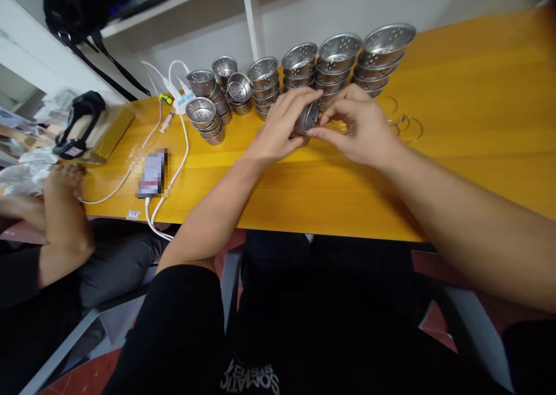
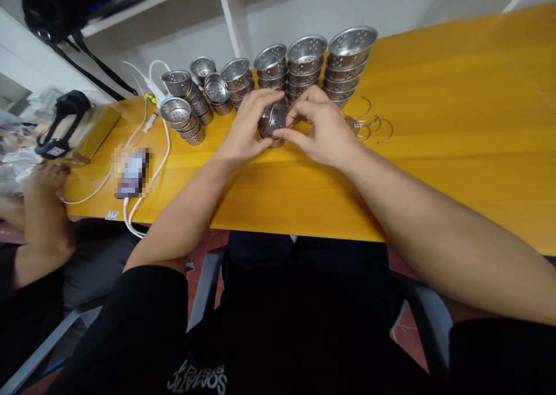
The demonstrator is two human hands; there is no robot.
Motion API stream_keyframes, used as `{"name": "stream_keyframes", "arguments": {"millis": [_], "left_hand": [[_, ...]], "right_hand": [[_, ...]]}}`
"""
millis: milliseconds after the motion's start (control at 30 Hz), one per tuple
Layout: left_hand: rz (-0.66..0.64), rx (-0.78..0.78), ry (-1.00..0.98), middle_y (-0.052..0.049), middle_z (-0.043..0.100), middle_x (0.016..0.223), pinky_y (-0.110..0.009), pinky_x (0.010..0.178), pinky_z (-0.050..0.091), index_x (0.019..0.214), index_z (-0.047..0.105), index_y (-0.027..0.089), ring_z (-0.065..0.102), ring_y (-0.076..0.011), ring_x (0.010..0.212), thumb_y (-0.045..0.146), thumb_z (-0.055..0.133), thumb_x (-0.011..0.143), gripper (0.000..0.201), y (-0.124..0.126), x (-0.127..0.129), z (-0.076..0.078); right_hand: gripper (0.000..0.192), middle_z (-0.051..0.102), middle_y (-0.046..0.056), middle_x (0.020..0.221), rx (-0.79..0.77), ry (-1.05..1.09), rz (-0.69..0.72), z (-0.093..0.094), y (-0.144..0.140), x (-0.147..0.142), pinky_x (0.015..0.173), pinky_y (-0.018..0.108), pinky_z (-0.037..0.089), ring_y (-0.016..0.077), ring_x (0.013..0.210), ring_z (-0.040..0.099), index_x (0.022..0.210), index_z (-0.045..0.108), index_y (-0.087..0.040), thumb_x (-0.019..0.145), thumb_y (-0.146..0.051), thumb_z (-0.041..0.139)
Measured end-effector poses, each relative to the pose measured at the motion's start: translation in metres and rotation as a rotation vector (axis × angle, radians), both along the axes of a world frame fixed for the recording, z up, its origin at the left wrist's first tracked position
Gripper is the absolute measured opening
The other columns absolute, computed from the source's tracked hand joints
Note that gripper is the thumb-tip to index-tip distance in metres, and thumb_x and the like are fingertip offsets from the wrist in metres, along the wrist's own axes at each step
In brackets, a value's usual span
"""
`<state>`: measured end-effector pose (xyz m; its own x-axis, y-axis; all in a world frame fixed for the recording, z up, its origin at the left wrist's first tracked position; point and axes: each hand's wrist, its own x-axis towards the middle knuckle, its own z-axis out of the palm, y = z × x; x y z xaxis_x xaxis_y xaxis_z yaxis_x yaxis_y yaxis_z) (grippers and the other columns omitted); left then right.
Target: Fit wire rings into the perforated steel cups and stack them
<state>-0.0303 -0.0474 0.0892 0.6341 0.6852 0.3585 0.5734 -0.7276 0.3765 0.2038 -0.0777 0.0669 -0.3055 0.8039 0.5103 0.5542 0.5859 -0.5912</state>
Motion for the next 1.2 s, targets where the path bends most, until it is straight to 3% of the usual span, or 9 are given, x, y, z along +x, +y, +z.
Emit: {"name": "stream_keyframes", "arguments": {"millis": [167,400,533,633,733,833,1000,1133,1200], "left_hand": [[0.028,-0.025,0.074,0.007,0.045,0.18,-0.054,0.151,0.022,0.165,0.044,0.038,0.033,-0.0321,0.173,0.042,0.064,0.098,0.07,-0.003,0.002,0.007],[0.051,-0.004,0.087,0.001,0.046,0.18,-0.048,0.15,0.027,0.165,0.042,0.033,0.035,-0.0254,0.174,0.026,0.067,0.095,0.074,-0.004,-0.005,0.013],[0.194,-0.007,-0.103,-0.007,0.045,0.179,-0.045,0.146,0.033,0.167,0.034,0.03,0.04,-0.0266,0.173,0.042,0.073,0.1,0.079,0.001,-0.014,0.003],[0.315,-0.008,-0.195,-0.008,0.048,0.177,-0.04,0.142,0.038,0.166,0.034,0.031,0.048,-0.0233,0.168,0.049,0.07,0.104,0.075,0.007,-0.014,-0.009],[0.307,-0.062,-0.235,-0.011,0.052,0.173,-0.038,0.14,0.041,0.164,0.038,0.028,0.055,-0.0207,0.162,0.045,0.069,0.105,0.069,0.015,-0.009,-0.023],[0.214,-0.123,-0.278,-0.015,0.053,0.172,-0.038,0.138,0.043,0.165,0.036,0.023,0.058,-0.0206,0.159,0.041,0.067,0.105,0.07,0.02,-0.004,-0.033],[0.156,-0.193,-0.281,-0.014,0.053,0.174,-0.042,0.139,0.044,0.163,0.035,0.023,0.056,-0.0203,0.162,0.036,0.067,0.101,0.071,0.025,-0.003,-0.039],[0.104,-0.232,-0.324,-0.017,0.055,0.172,-0.04,0.138,0.045,0.161,0.038,0.019,0.058,-0.0192,0.16,0.031,0.069,0.098,0.071,0.025,-0.004,-0.038],[0.089,-0.239,-0.336,-0.016,0.056,0.172,-0.042,0.139,0.044,0.161,0.038,0.019,0.059,-0.0198,0.16,0.03,0.068,0.099,0.07,0.024,-0.004,-0.037]], "right_hand": [[0.045,0.072,0.013,0.124,0.029,-0.029,-0.008,0.002,0.0,0.0,0.111,0.078,0.055,0.0457,0.125,0.065,0.118,0.079,-0.042,0.097,-0.08,0.066],[0.042,0.076,0.01,0.115,0.032,0.016,0.116,0.01,-0.001,0.007,0.109,0.07,0.059,0.0415,0.118,0.072,0.096,0.081,-0.039,0.091,-0.081,0.075],[0.038,0.076,0.013,0.125,0.114,0.1,0.077,0.012,0.005,0.02,0.114,0.066,0.057,0.0411,0.129,0.069,0.1,0.082,-0.036,0.093,-0.073,0.08],[0.051,0.073,0.019,0.133,0.119,0.033,-0.017,0.003,0.021,0.04,0.105,0.058,0.06,0.0391,0.125,0.071,0.099,0.08,-0.027,0.092,-0.078,0.078],[0.071,0.075,0.02,0.117,0.044,-0.204,0.036,-0.012,0.041,0.062,0.1,0.062,0.058,0.038,0.109,0.072,0.094,0.078,-0.025,0.091,-0.095,0.063],[0.071,0.074,0.017,0.106,-0.073,-0.346,0.068,-0.027,0.055,0.075,0.094,0.064,0.058,0.0372,0.1,0.069,0.094,0.077,-0.028,0.088,-0.097,0.061],[0.054,0.074,0.016,0.121,-0.033,-0.301,0.053,-0.027,0.046,0.063,0.109,0.072,0.055,0.0441,0.12,0.068,0.114,0.08,-0.032,0.094,-0.081,0.07],[0.062,0.07,0.013,0.148,0.002,-0.142,0.078,-0.012,0.024,0.036,0.119,0.072,0.052,0.0436,0.135,0.066,0.151,0.068,-0.037,0.102,-0.074,0.065],[0.063,0.066,0.009,0.157,-0.006,-0.108,0.133,-0.009,0.016,0.024,0.122,0.071,0.051,0.0418,0.138,0.065,0.159,0.062,-0.042,0.104,-0.073,0.062]]}}
